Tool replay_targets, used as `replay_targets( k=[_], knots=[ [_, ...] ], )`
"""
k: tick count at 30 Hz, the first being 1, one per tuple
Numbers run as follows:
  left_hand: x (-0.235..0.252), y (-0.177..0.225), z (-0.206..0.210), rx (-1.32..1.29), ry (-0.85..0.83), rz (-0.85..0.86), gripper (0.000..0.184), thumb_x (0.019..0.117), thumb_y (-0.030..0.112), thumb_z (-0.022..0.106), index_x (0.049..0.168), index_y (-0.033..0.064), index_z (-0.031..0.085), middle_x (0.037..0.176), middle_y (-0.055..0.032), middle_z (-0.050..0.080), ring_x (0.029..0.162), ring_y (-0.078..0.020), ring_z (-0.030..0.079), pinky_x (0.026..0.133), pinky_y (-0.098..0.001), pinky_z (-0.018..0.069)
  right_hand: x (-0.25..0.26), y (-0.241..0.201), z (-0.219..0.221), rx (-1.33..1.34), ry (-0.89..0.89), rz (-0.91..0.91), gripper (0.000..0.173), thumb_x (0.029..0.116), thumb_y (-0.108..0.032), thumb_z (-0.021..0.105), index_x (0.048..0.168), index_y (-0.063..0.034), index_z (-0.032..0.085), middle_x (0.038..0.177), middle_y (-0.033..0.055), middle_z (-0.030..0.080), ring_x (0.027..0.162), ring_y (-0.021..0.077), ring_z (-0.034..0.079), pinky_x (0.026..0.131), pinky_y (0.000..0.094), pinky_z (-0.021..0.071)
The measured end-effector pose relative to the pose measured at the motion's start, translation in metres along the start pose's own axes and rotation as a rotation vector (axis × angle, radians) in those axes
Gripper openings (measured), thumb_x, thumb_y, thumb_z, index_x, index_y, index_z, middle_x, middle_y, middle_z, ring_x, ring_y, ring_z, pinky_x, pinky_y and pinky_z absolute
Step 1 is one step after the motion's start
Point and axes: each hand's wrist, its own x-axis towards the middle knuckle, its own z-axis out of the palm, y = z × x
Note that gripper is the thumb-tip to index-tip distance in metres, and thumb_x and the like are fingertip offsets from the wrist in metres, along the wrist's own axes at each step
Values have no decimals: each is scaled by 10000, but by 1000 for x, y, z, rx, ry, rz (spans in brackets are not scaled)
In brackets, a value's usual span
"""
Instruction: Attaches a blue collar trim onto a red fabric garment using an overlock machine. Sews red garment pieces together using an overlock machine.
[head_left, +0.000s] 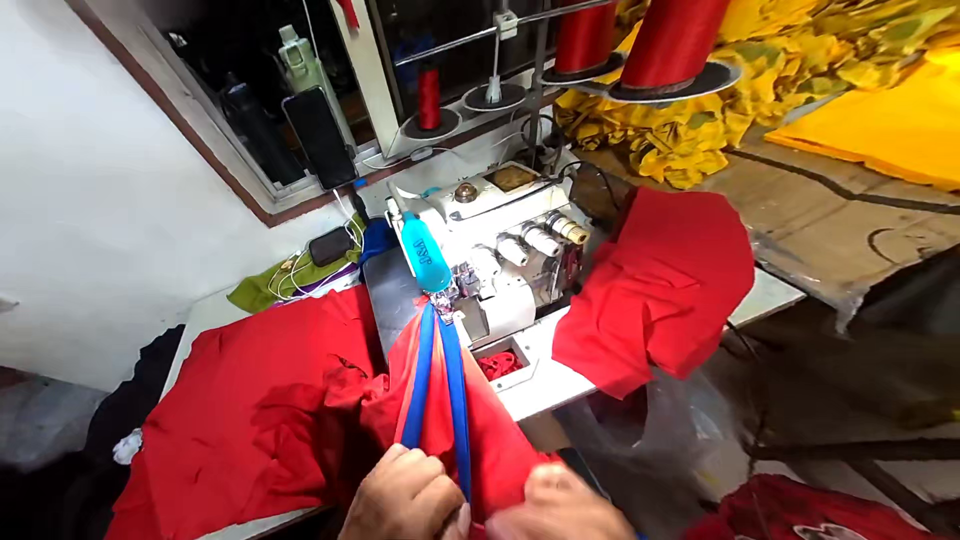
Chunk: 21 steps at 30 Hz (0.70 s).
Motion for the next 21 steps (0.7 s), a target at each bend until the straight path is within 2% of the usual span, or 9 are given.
replay_targets(
  k=[1, 3, 4, 5, 7, 9, 13, 18, 21],
  knots=[
    [-1, 9, -4, 53, -7, -3, 326, 1027, 201, 489, 836, 47, 703, 785, -97, 681, 816, -235, 659, 848, -394, 494, 6, 2, -2, -56, 67, 101, 303, 1029, -291, 615, 927, -78, 805, 773, 54, 746, 770, 211, 696, 942, 472, 498],
    [0, 27, -3, 130, 10, 5, 325, 1015, 228, 508, 806, 57, 688, 751, -89, 660, 805, -241, 654, 929, -399, 485, 24, 14, 8, -163, 245, 289, 186, 888, -254, 752, 985, -100, 787, 806, 16, 743, 781, 191, 707, 828, 446, 562],
    [-1, 34, 2, 151, 28, 10, 315, 1005, 234, 519, 799, 59, 681, 738, -88, 648, 799, -246, 648, 962, -403, 472, 34, 24, 18, -134, 292, 387, 285, 811, -212, 768, 1064, -82, 745, 868, 27, 715, 805, 177, 678, 765, 394, 566],
    [-2, 40, 7, 166, 51, 9, 308, 996, 238, 534, 792, 59, 679, 727, -85, 643, 794, -244, 648, 997, -404, 458, 42, 33, 23, 8, 265, 512, 401, 779, -148, 744, 1167, -62, 686, 984, 43, 692, 870, 149, 658, 768, 341, 559],
    [-8, 50, 18, 202, 89, -15, 297, 979, 241, 548, 781, 66, 683, 709, -75, 633, 773, -238, 642, 1059, -409, 421, 48, 40, 25, 469, 137, 705, 494, 798, -33, 657, 1287, -45, 595, 1097, 42, 668, 922, 93, 666, 779, 277, 574],
    [-14, 57, 26, 258, 105, -55, 293, 966, 253, 543, 774, 84, 686, 703, -60, 636, 767, -228, 639, 1084, -424, 383, 40, 30, 26, 669, 69, 717, 388, 830, -29, 607, 1216, -60, 638, 996, 18, 711, 869, 80, 692, 761, 279, 587],
    [-24, 64, 39, 316, 123, -88, 280, 968, 275, 554, 770, 120, 677, 703, -27, 624, 770, -197, 621, 1056, -403, 372, 11, 8, 28, 723, 128, 685, 266, 961, -52, 597, 1219, -45, 663, 981, 18, 753, 885, 84, 726, 802, 271, 612],
    [-26, 65, 47, 359, 106, -70, 257, 958, 262, 551, 770, 133, 670, 700, -14, 609, 770, -186, 596, 979, -391, 365, -3, 1, 31, 691, 192, 668, 319, 982, -40, 532, 1285, -18, 629, 963, 13, 734, 850, 65, 702, 783, 236, 587],
    [-26, 66, 48, 370, 97, -64, 256, 959, 258, 548, 768, 135, 666, 704, -14, 615, 768, -182, 594, 961, -386, 362, -4, 1, 28, 737, 142, 621, 305, 1002, -26, 496, 1271, -4, 637, 1036, 18, 735, 940, 49, 697, 865, 221, 575]
  ],
)
